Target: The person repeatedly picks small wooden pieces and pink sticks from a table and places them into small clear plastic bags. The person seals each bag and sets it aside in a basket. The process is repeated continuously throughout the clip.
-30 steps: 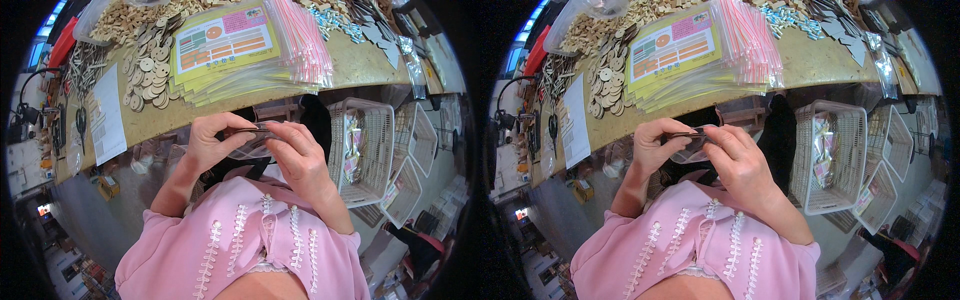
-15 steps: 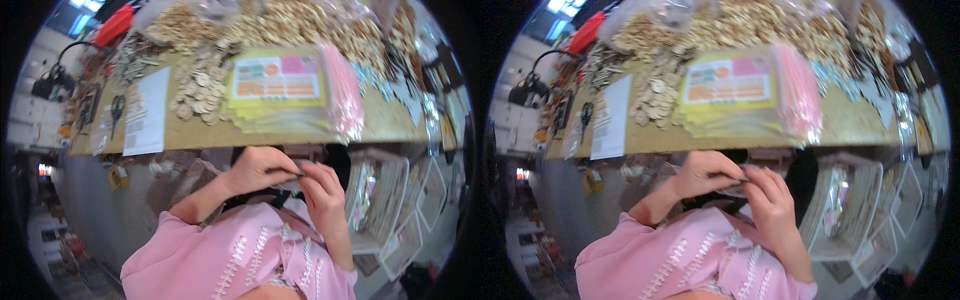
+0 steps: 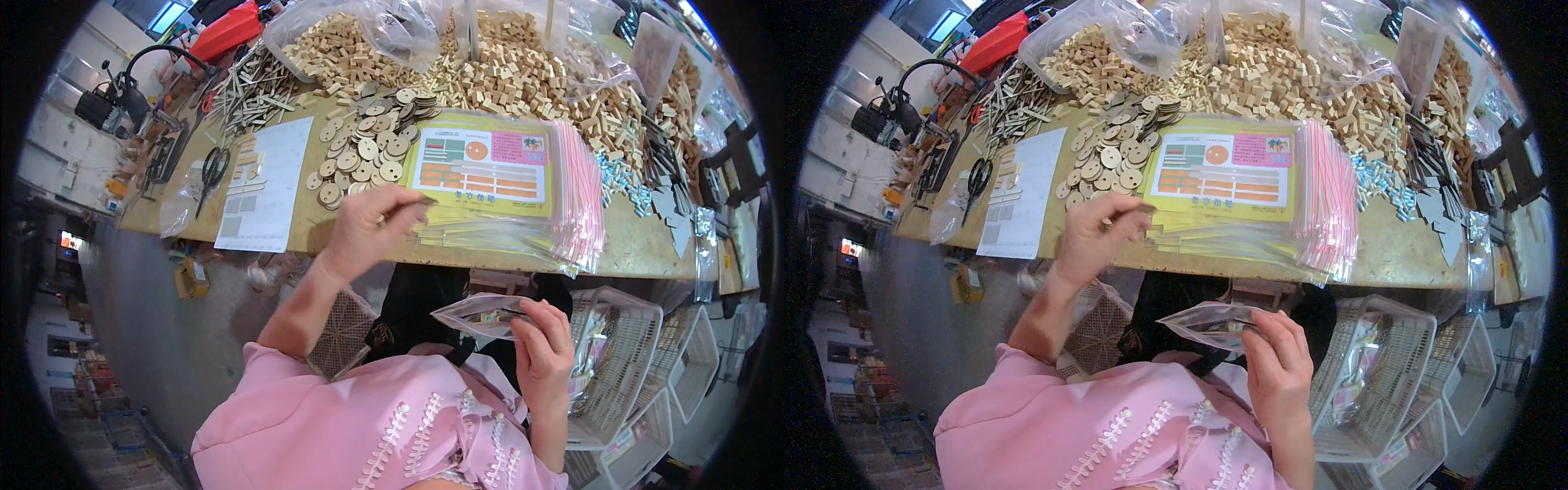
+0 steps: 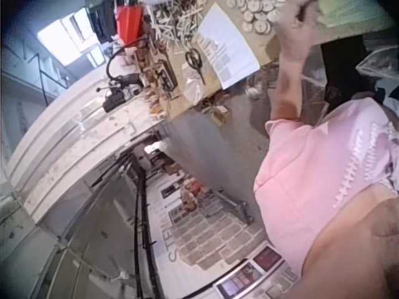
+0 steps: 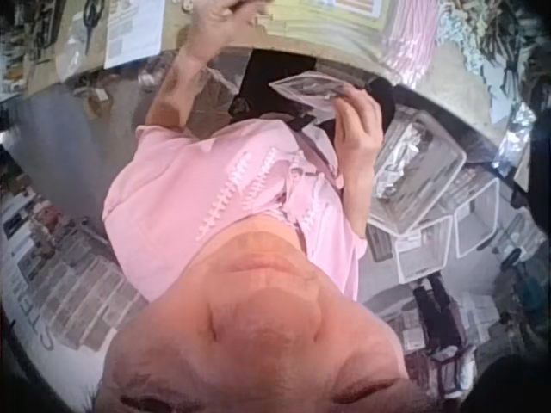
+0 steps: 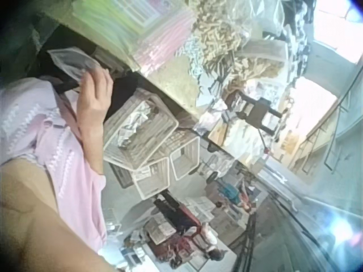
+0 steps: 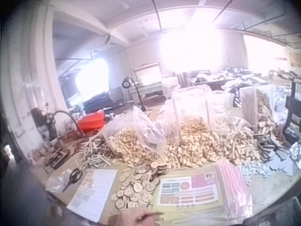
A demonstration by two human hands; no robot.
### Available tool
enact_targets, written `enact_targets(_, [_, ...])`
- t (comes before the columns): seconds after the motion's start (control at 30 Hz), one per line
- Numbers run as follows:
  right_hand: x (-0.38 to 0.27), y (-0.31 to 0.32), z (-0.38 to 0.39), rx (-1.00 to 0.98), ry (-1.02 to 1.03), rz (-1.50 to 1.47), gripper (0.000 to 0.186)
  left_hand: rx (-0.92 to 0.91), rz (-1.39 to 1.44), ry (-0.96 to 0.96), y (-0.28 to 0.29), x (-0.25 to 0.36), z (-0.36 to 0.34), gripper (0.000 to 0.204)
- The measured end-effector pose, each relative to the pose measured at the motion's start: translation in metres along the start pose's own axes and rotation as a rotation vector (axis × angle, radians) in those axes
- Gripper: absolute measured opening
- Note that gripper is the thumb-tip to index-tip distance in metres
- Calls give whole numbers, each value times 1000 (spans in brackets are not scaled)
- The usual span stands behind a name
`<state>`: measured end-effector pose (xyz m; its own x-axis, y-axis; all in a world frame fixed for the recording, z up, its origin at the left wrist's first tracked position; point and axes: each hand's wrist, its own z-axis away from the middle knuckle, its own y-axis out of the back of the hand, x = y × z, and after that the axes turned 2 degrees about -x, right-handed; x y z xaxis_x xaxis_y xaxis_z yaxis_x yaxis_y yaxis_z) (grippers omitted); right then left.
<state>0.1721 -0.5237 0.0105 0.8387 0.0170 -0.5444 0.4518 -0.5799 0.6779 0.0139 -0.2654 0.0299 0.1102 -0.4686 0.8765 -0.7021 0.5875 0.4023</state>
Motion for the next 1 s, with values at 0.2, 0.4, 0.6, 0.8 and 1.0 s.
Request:
enact_targets(0.2, [-3, 0, -4, -18, 4, 34, 23, 86, -298, 1, 49, -27, -48, 17])
enact_targets(0.4, [-5, -3, -9, -45, 13, 63, 23, 124, -340, 12, 80, -68, -124, 19])
enact_targets(0.6, [-1, 12, 0, -21, -101, 95, 20, 149, -535, 123, 166, -133, -167, 20])
enact_targets(0.8, [8, 11, 10, -55, -182, 122, 17, -32, -705, 56, 160, -148, -150, 22])
enact_targets(1.0, [9, 8, 11, -69, -185, 133, 17, -3, -692, 196, 162, -140, -161, 23])
